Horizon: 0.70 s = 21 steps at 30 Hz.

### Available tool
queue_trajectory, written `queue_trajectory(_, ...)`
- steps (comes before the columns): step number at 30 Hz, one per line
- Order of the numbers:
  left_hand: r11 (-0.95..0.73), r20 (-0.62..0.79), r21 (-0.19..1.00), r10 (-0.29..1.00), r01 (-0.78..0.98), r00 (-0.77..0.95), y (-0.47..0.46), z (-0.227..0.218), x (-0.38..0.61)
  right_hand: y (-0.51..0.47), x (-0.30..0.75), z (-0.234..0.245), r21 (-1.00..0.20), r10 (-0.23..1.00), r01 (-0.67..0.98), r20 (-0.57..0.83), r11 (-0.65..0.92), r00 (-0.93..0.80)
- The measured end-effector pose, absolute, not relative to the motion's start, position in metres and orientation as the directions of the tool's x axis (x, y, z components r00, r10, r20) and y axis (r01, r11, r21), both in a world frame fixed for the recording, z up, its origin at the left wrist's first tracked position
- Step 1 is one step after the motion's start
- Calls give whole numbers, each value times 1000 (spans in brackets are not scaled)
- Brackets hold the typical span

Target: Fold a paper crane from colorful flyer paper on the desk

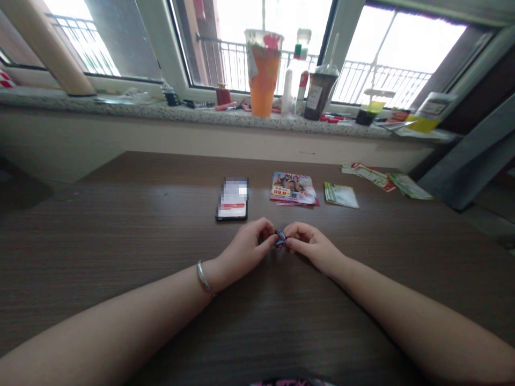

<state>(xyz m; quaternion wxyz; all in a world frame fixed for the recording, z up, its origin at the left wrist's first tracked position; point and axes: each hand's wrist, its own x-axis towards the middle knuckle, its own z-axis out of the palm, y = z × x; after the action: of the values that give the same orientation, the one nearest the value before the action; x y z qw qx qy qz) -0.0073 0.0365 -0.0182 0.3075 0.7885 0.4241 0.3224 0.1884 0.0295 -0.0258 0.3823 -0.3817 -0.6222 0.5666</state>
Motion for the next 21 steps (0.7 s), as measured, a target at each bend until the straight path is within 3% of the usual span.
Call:
queue_trajectory(7, -452, 224, 798, 837, 400, 499, 34, -17, -8, 32, 188, -32, -997, 939, 59, 35, 59, -343)
queue_trajectory(13, -409, 172, 825, 839, 390, 516, 33, -17, -9, 34, 190, -34, -961, 957, 183, 161, 208, -242)
queue_trajectory(21, -378, 145, 823, 863, 425, 485, 32, -15, -9, 32, 191, -33, -916, 931, 250, 242, 312, -275)
